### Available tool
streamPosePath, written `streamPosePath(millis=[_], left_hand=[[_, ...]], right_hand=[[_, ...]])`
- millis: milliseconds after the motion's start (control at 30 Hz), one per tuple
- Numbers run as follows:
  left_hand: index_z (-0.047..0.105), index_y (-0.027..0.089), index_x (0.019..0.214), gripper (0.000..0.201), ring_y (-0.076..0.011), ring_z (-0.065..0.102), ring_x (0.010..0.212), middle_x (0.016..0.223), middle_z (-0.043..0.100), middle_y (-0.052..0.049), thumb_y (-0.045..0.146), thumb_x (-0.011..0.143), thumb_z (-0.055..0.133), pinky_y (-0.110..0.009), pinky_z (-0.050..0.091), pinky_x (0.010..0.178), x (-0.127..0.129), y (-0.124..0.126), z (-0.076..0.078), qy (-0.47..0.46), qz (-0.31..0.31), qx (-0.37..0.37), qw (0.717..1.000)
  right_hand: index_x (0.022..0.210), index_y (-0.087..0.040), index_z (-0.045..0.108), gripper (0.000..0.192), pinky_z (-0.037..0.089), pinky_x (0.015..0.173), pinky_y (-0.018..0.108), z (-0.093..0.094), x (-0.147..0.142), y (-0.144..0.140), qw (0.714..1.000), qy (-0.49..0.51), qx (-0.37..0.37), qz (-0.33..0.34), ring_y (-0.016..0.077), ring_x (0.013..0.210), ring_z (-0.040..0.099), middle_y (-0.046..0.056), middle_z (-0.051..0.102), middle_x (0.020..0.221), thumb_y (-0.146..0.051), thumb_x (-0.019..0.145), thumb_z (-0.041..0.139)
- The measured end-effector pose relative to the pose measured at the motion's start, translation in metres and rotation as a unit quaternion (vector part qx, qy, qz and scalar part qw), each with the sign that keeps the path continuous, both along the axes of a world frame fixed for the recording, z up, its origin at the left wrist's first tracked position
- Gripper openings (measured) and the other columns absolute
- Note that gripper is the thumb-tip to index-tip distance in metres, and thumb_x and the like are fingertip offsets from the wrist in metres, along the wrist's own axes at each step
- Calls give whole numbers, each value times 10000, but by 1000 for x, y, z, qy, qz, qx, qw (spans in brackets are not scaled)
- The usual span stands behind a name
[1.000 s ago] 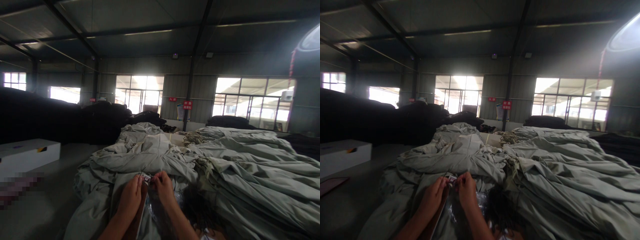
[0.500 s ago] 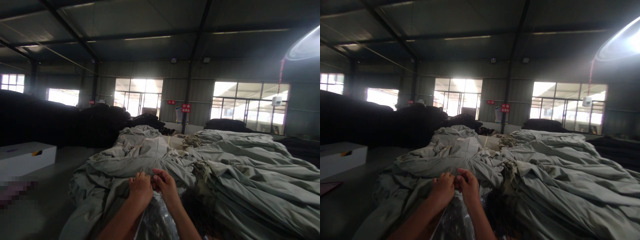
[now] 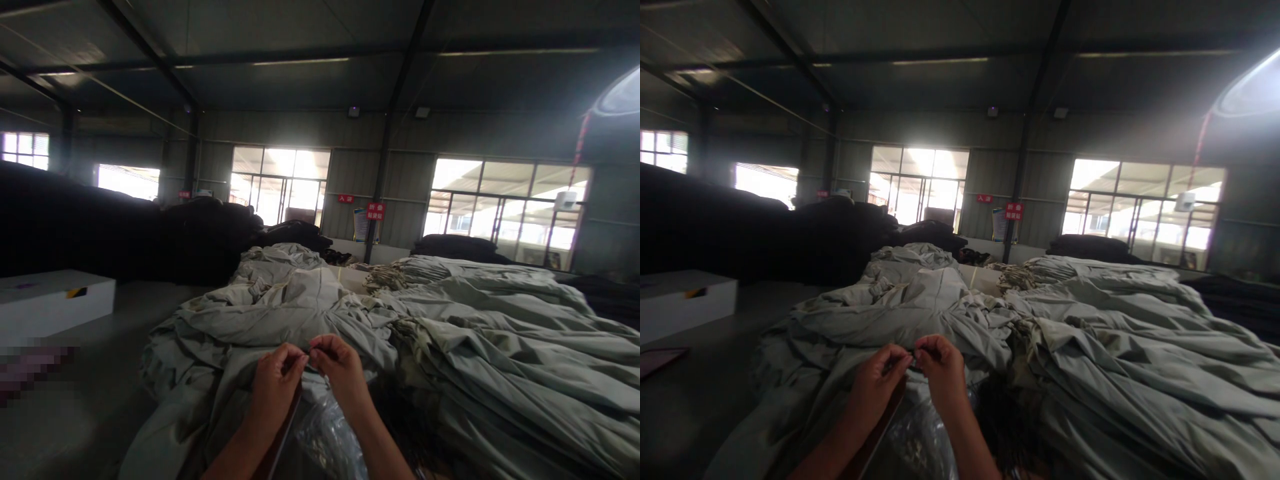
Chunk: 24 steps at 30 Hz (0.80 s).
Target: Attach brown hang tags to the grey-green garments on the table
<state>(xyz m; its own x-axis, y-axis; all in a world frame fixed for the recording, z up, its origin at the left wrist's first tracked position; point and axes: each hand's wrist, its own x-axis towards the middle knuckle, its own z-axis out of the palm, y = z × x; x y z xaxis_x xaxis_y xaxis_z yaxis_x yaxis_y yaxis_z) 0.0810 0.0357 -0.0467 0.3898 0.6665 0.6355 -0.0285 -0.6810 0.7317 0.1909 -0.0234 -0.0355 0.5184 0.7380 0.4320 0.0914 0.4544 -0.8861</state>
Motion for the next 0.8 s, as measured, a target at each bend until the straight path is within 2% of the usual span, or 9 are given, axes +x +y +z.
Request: streamPosePath(millis=[200, 367, 533, 700, 800], left_hand=[[593, 200, 681, 194, -165, 605, 648, 656, 666, -7, 318, 766, 464, -275, 431, 674, -1, -3, 2, 24, 24, 14, 999], [604, 208, 701, 207, -161, 607, 664, 681, 674, 1, 320, 780, 448, -279, 430, 702, -4, -3, 2, 28, 32, 30, 999], [612, 213, 714, 214, -171, 615, 710, 717, 680, -4, 338, 789, 455, -294, 426, 754, -3, -3, -1, 30, 44, 47, 997], [589, 207, 693, 226, -183, 601, 710, 710, 660, -26, 361, 786, 452, -272, 447, 674, -4, -7, 3, 24, 18, 9, 1000], [577, 213, 649, 225, -176, 597, 670, 658, 649, -11, 389, 763, 497, -252, 444, 631, -5, -12, 7, 13, 25, -19, 999]], right_hand=[[787, -133, 660, 358, 336, 420, 197, -1, 7, -1, 1000, 3, -3, -3, 99, 477, 498, -1, 612, 560, -333, 515, 780], [675, -125, 646, 373, 301, 384, 195, 0, 7, -1, 999, 23, -39, -20, 87, 427, 464, 1, 582, 511, -455, 538, 751], [635, -126, 627, 377, 279, 377, 189, 4, 3, -3, 999, 18, -47, -15, 74, 413, 441, 1, 575, 519, -482, 560, 725], [689, -145, 630, 287, 316, 425, 202, 10, -8, -9, 999, -42, -4, -33, 85, 456, 454, -12, 563, 529, -424, 642, 678], [704, -159, 636, 241, 336, 447, 213, 14, -15, -14, 997, -61, -10, -47, 97, 484, 464, -16, 564, 536, -388, 640, 675]])
